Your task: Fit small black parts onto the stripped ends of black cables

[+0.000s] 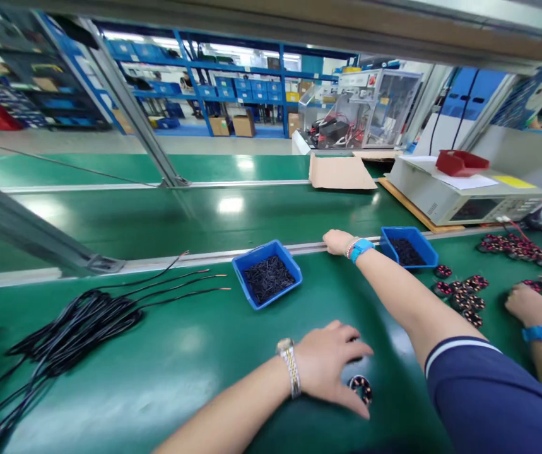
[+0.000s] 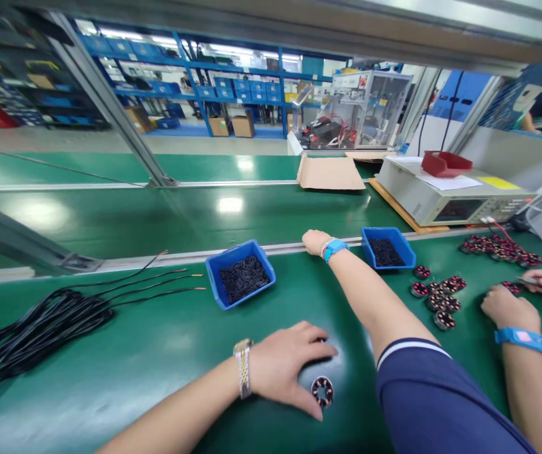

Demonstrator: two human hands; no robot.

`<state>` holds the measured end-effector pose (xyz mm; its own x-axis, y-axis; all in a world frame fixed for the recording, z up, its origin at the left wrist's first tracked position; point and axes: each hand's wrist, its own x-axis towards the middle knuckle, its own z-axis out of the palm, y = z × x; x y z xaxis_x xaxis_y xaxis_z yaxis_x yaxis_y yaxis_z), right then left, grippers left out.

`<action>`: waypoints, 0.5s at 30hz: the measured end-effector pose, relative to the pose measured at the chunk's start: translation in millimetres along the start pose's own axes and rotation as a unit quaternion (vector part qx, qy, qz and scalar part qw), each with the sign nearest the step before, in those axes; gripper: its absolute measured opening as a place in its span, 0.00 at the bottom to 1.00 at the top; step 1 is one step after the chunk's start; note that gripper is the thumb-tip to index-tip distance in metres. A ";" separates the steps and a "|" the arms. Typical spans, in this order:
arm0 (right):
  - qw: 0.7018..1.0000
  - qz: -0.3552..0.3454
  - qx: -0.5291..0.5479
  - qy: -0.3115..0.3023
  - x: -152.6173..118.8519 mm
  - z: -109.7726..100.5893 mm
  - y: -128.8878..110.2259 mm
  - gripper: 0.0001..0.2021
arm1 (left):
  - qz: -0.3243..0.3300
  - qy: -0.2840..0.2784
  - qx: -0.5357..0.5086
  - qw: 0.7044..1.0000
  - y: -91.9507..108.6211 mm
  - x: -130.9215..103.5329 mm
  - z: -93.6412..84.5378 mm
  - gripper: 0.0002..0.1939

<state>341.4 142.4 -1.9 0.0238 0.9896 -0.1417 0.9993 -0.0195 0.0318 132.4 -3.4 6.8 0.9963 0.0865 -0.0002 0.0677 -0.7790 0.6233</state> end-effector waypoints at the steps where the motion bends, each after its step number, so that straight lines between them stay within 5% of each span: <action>1: 0.999 0.022 0.013 0.024 -1.3 -3.1 4.6 0.13 | -0.011 -0.012 0.047 0.999 9.4 -0.8 6.6 0.33; 5: 0.985 0.088 0.073 0.132 -24.3 -19.2 34.8 0.22 | -0.037 -0.068 0.139 0.987 30.4 -0.9 34.7 0.16; 8: 0.970 0.100 0.113 0.193 -62.6 -30.2 66.1 0.18 | -0.027 -0.067 0.134 0.988 29.8 5.5 34.6 0.11; 11: 0.944 0.118 0.151 0.269 -109.1 -35.3 102.1 0.13 | -0.025 -0.035 0.152 0.987 11.1 25.5 -1.2 0.08; 15: 0.930 0.196 0.148 0.275 -160.9 -28.3 142.3 0.10 | -0.079 0.062 0.227 0.969 -59.9 60.4 -91.8 0.09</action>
<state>479.0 -15.5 53.5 0.4500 0.8204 0.3526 0.8833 -0.3508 -0.3110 183.6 105.5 41.2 0.9592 0.2794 0.0439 0.2641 -0.9404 0.2143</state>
